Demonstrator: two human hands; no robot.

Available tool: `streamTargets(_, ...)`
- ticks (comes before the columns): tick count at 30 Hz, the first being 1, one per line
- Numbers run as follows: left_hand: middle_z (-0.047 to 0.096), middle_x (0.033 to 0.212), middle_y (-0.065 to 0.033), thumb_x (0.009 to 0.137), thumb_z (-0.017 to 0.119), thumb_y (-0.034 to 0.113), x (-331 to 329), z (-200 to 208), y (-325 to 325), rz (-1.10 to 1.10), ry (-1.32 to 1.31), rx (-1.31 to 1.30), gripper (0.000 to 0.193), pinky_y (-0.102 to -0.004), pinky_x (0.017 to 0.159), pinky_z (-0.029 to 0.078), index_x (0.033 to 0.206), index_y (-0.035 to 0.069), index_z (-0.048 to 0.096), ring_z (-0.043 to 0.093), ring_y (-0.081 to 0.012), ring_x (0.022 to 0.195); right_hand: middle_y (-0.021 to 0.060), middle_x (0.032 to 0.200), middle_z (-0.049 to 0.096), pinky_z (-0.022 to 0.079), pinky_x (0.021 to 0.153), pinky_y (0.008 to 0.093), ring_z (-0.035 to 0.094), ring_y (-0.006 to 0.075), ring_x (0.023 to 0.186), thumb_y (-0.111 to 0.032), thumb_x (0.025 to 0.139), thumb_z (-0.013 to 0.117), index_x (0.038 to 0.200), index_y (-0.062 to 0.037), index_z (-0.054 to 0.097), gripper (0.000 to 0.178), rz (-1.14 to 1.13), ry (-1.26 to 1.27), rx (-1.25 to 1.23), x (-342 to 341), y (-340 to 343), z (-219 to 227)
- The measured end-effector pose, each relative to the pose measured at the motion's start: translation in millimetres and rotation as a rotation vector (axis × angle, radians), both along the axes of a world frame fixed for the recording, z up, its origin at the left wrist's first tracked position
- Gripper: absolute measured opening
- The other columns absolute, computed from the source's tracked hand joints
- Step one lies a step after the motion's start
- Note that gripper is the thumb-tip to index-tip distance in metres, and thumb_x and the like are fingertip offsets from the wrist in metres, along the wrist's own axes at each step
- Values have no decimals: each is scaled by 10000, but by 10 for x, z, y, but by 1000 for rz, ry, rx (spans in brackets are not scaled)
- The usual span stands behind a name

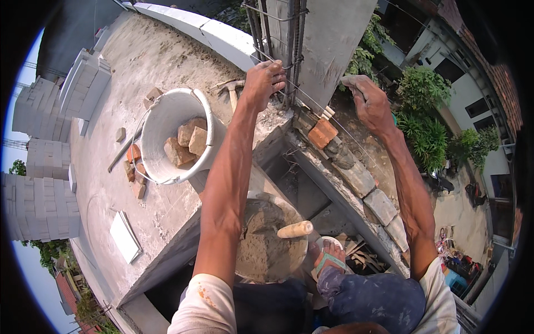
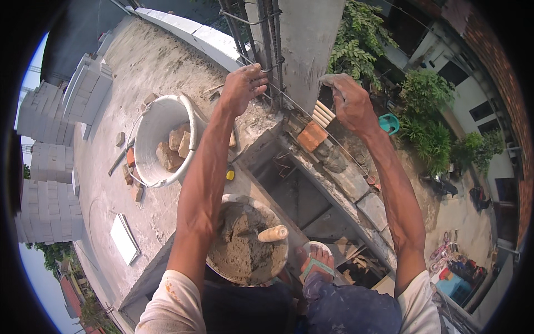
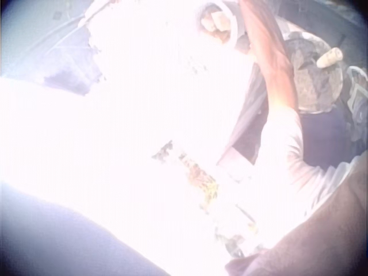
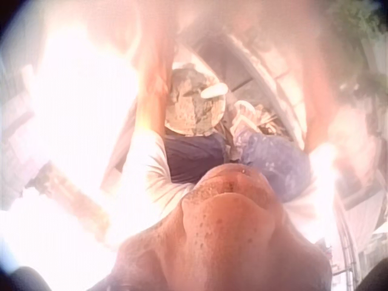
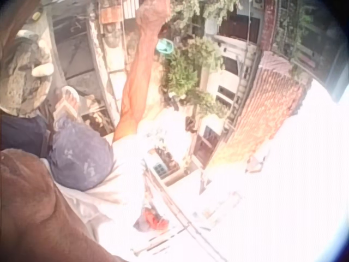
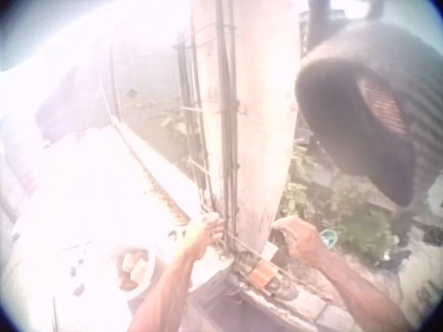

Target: The person scoops mortar from a bucket with a trowel and applies it to a wall, then places bricks one by one along a guide string. They repeatedly pick up bricks, apply mortar, and set them in place, occasionally adjusting the string and tapping bricks to align them.

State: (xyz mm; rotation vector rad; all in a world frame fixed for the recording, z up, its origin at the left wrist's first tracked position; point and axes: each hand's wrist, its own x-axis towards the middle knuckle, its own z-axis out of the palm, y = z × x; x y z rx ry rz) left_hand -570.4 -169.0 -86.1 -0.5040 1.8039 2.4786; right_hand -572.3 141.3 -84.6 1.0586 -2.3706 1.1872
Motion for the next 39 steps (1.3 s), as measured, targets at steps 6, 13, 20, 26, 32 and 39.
streamTargets(6, 612, 1350, -176, 1047, 667, 130, -73, -10, -148, -50, -30, -70, 347, -403, 967, 571, 1336, -54, 610, 649, -323, 1165, 142, 1310, 686, 551, 1086, 375, 685, 243, 1211, 88, 954, 432, 1383, 33, 624, 474, 131, -582, -302, -63, 42, -74)
streamTargets(13, 665, 1190, -114, 1080, 601, 146, -154, -182, -127, -41, 58, 314, 251, -413, 844, 611, 1313, 53, 592, 694, -255, 995, 139, 1351, 678, 543, 1100, 366, 677, 227, 1234, 30, 1024, 467, 1403, 28, 610, 406, 12, -465, -166, -256, 27, 32)
streamTargets(20, 627, 1165, -83, 1106, 544, 134, -253, -363, -274, 39, -60, 321, 215, -429, 901, 611, 1288, 33, 600, 663, -266, 1051, 132, 1288, 710, 554, 1046, 347, 688, 214, 1205, -41, 1064, 529, 1380, 14, 635, 338, -73, -534, -212, -119, -81, 58)
streamTargets(26, 624, 1025, -98, 1083, 548, 82, -291, -191, -185, 75, -34, 104, 122, -421, 873, 626, 1134, 3, 626, 674, -253, 981, 143, 1263, 724, 561, 984, 338, 711, 208, 1137, -18, 1028, 548, 1348, 9, 654, 337, -146, -285, -9, -313, 49, 25)
streamTargets(32, 616, 962, -87, 1069, 557, 82, -218, -237, -167, 104, -87, 233, 105, -371, 792, 626, 1063, -3, 620, 664, -216, 880, 120, 1229, 740, 561, 969, 343, 713, 209, 1105, 8, 1011, 524, 1343, -3, 661, 360, -58, -498, -136, -293, 29, 29)
streamTargets(39, 595, 846, -41, 1070, 561, 88, -309, -385, -132, 37, 20, 192, 87, -352, 729, 610, 1028, 37, 617, 644, -165, 787, 116, 1228, 740, 564, 986, 341, 715, 210, 1138, -13, 1019, 549, 1348, -13, 664, 348, -126, -494, -106, -515, 82, 60)
